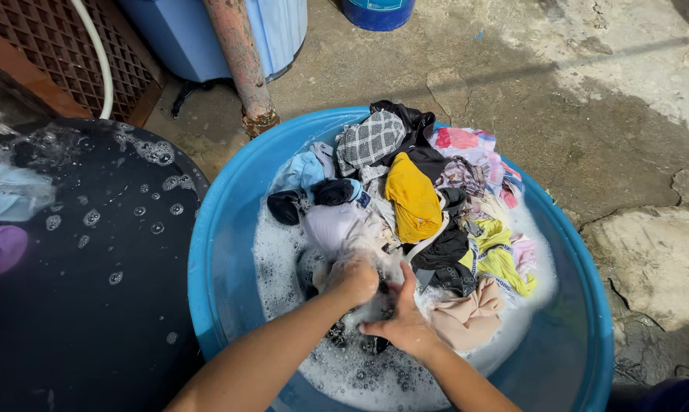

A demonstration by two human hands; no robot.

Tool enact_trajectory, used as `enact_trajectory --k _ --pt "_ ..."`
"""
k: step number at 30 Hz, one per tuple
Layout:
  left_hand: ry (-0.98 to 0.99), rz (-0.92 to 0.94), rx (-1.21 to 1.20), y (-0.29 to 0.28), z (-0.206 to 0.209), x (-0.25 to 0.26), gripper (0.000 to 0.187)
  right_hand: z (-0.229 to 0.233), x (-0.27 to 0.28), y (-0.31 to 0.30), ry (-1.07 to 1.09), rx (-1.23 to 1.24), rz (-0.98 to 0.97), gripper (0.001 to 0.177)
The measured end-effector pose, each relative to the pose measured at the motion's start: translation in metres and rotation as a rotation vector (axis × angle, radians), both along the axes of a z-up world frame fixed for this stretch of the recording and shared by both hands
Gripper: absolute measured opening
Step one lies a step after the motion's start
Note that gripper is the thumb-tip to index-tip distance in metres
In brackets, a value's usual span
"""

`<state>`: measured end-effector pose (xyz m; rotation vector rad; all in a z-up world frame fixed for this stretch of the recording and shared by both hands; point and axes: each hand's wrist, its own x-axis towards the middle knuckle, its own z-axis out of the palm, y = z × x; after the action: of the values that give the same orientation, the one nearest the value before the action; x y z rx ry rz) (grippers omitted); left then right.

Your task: The person turns on a water faucet to fill a basin, scrubs and washes clothes by hand in a soapy tub of water, and transfers the washed garments into the basin of water.

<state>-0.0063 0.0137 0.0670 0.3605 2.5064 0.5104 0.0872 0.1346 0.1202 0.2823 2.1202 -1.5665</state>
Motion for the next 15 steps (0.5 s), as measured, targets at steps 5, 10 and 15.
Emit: enact_trajectory --k 5,10,15 --pt "-0.279 0.429 1.122 0.006 0.179 0.025 0.037 0.04 0.005 -0.017 0.032 -0.115 -0.136 0.106" --pt "-0.198 0.835 1.456 -0.09 0.279 0.027 0.045 0.076 0.001 -0.03 0.247 -0.557 -0.48 0.056" --pt "-0.243 1.036 0.965 -0.112 0.206 0.057 0.088 0.152 0.002 -0.072 0.319 -0.795 -0.692 0.041"
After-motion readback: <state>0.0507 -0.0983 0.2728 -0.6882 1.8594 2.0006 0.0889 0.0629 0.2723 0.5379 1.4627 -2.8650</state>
